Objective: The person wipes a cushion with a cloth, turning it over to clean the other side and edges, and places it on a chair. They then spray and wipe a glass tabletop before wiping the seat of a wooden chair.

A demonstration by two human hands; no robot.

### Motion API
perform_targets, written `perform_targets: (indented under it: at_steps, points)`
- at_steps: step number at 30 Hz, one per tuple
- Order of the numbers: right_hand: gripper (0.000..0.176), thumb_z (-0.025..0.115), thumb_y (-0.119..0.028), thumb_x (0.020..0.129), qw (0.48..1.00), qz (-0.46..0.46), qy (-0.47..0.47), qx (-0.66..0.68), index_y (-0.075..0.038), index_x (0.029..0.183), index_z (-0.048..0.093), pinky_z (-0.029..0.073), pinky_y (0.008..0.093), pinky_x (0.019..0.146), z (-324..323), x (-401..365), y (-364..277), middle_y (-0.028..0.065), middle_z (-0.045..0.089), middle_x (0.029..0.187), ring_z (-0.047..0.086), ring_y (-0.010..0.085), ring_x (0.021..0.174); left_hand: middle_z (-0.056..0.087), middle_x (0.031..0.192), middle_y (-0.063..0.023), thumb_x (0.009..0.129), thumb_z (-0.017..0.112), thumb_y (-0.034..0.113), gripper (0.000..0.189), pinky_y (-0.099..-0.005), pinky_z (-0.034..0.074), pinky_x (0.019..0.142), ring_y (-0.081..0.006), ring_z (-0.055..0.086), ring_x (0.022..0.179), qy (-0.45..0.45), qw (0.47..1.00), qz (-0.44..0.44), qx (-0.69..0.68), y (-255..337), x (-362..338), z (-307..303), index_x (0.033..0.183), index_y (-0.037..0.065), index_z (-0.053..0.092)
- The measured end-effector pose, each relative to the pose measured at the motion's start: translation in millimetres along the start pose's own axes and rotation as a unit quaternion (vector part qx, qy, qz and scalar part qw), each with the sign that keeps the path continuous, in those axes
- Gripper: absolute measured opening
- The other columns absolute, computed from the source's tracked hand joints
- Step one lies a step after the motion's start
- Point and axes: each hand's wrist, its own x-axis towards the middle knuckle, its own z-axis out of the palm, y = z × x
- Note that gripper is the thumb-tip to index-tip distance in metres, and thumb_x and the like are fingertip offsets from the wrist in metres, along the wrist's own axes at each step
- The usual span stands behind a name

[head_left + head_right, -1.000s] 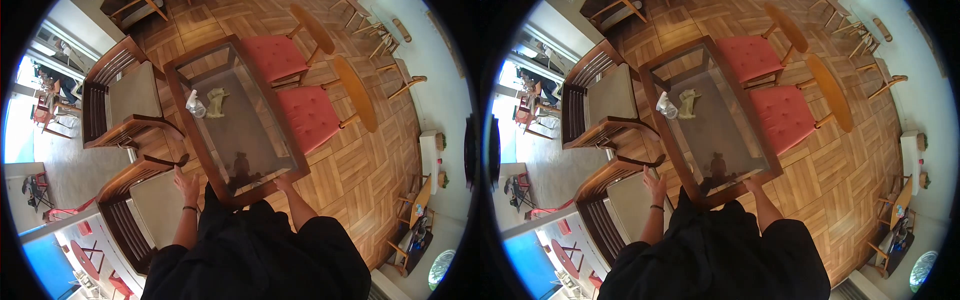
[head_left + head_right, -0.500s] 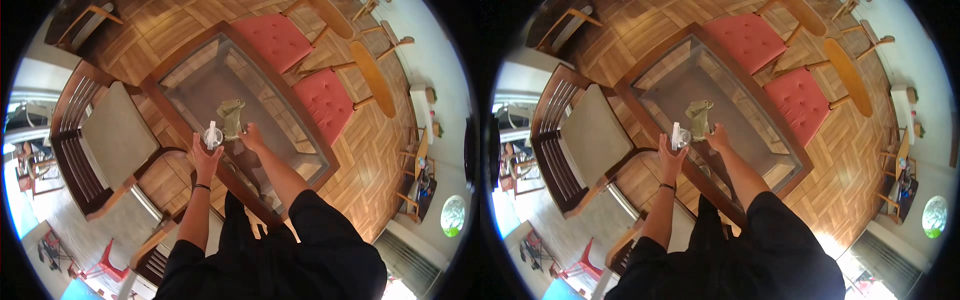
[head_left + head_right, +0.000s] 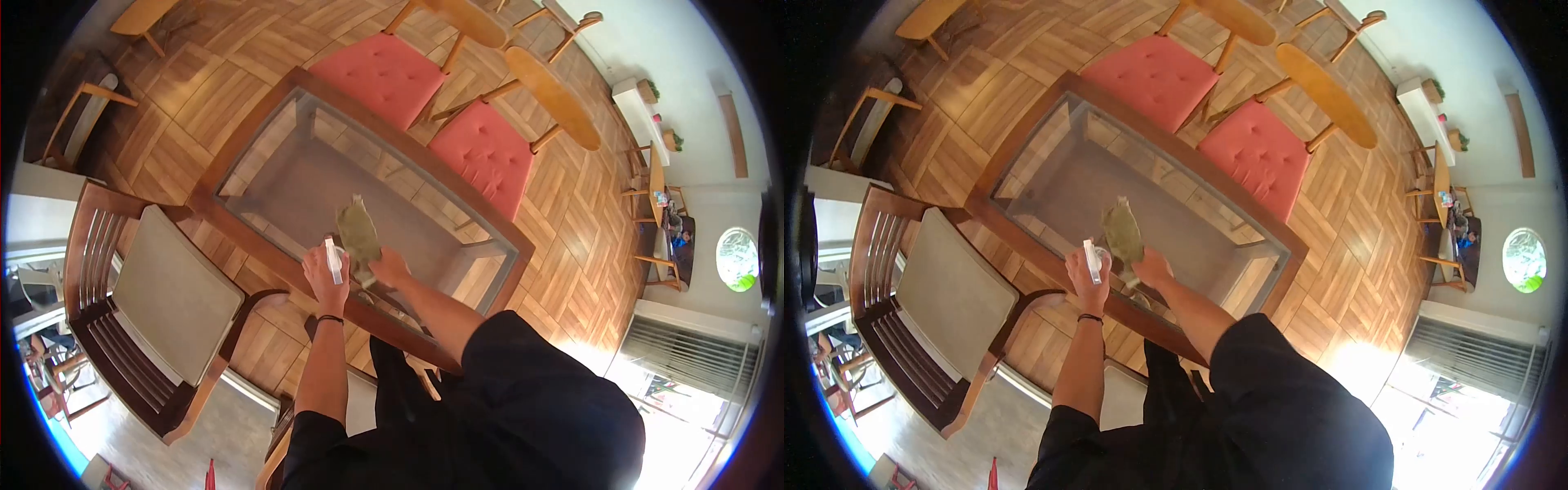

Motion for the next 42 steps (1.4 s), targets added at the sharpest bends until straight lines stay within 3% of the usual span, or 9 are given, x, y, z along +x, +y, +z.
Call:
perform_targets:
  at_steps: [5, 14, 20, 23, 27, 29, 33, 38, 42]
  points:
    - [0.049, 0.061, -0.035, 0.088, 0.995, 0.073, -0.064, 0.008, 0.001, 0.122, 0.059, 0.050, 0.0489, 0.089, -12.7, -77.0, 95.5, 0.0243, 0.067, 0.114, 0.065, 0.0397, 0.107, 0.065, 0.112, -0.0046, 0.080, 0.070, 0.018, 0.054, -0.0463, 0.038, 0.094, -0.0294, 0.057, 0.108, -0.028, 1.000, 0.011, -0.003, 55.9, -19.1, -14.6, 0.132, 0.015, 0.058]
    - [0.057, 0.062, -0.032, 0.088, 0.983, 0.170, -0.063, 0.017, 0.003, 0.132, 0.053, 0.048, 0.0491, 0.098, -74.8, -193.6, 247.2, 0.0285, 0.060, 0.128, 0.058, 0.0410, 0.121, 0.070, 0.089, -0.0039, 0.086, 0.069, 0.020, 0.027, -0.0414, 0.043, 0.090, -0.0271, 0.065, 0.090, -0.019, 0.990, 0.091, -0.101, 174.1, -113.7, -11.0, 0.110, 0.008, 0.063]
    - [0.045, 0.066, -0.028, 0.083, 0.993, 0.097, 0.059, 0.009, 0.006, 0.112, 0.063, 0.053, 0.0464, 0.084, -105.5, -235.6, 375.5, 0.0270, 0.069, 0.099, 0.067, 0.0408, 0.101, 0.069, 0.088, -0.0059, 0.089, 0.072, 0.025, 0.028, -0.0416, 0.046, 0.085, -0.0271, 0.068, 0.085, -0.069, 0.984, 0.033, -0.162, 267.8, -209.3, 16.6, 0.110, 0.007, 0.063]
    - [0.036, 0.066, -0.026, 0.084, 0.993, 0.095, 0.010, 0.073, 0.007, 0.099, 0.068, 0.055, 0.0454, 0.070, -111.0, -229.2, 486.4, 0.0212, 0.070, 0.083, 0.071, 0.0365, 0.083, 0.069, 0.084, -0.0066, 0.088, 0.072, 0.023, 0.029, -0.0412, 0.049, 0.079, -0.0265, 0.069, 0.079, -0.066, 0.985, 0.052, -0.151, 331.7, -266.0, 39.3, 0.110, 0.007, 0.063]
    - [0.021, 0.066, -0.024, 0.088, 0.838, 0.299, -0.019, 0.456, -0.004, 0.089, 0.072, 0.052, 0.0421, 0.055, -176.8, -301.1, 571.5, 0.0116, 0.070, 0.077, 0.067, 0.0257, 0.063, 0.069, 0.079, -0.0097, 0.088, 0.073, 0.022, 0.027, -0.0402, 0.052, 0.070, -0.0273, 0.070, 0.071, -0.073, 0.978, 0.127, -0.148, 410.2, -332.9, 77.5, 0.108, 0.006, 0.063]
    - [0.020, 0.064, -0.025, 0.092, 0.804, 0.284, -0.048, 0.521, -0.006, 0.090, 0.071, 0.054, 0.0419, 0.057, -176.9, -316.4, 671.6, 0.0114, 0.070, 0.078, 0.067, 0.0258, 0.062, 0.070, 0.078, -0.0110, 0.088, 0.073, 0.022, 0.028, -0.0392, 0.054, 0.068, -0.0269, 0.070, 0.070, -0.106, 0.971, 0.133, -0.167, 450.9, -357.5, 100.5, 0.109, 0.006, 0.063]
    - [0.025, 0.059, -0.024, 0.094, 0.721, 0.299, 0.006, 0.626, -0.001, 0.099, 0.069, 0.057, 0.0438, 0.060, -250.5, -415.4, 742.4, 0.0146, 0.071, 0.083, 0.069, 0.0290, 0.068, 0.069, 0.076, -0.0077, 0.089, 0.074, 0.026, 0.033, -0.0336, 0.054, 0.066, -0.0181, 0.069, 0.070, -0.196, 0.953, 0.079, -0.216, 506.6, -385.7, 155.9, 0.115, 0.008, 0.063]
    - [0.024, 0.058, -0.017, 0.092, 0.654, 0.283, 0.217, 0.667, 0.003, 0.101, 0.065, 0.060, 0.0451, 0.056, -309.2, -464.9, 773.8, 0.0163, 0.070, 0.084, 0.071, 0.0331, 0.070, 0.063, 0.073, -0.0045, 0.090, 0.073, 0.027, 0.032, -0.0320, 0.050, 0.061, -0.0131, 0.061, 0.065, -0.213, 0.946, 0.086, -0.227, 549.4, -403.9, 189.6, 0.114, 0.009, 0.063]
    - [0.021, 0.062, -0.012, 0.091, 0.725, 0.199, 0.195, 0.630, 0.004, 0.106, 0.063, 0.060, 0.0444, 0.054, -326.2, -408.0, 790.2, 0.0167, 0.071, 0.086, 0.071, 0.0313, 0.066, 0.065, 0.079, -0.0077, 0.090, 0.073, 0.027, 0.032, -0.0336, 0.051, 0.064, -0.0185, 0.064, 0.070, -0.210, 0.950, 0.096, -0.212, 574.1, -399.6, 206.0, 0.115, 0.009, 0.064]
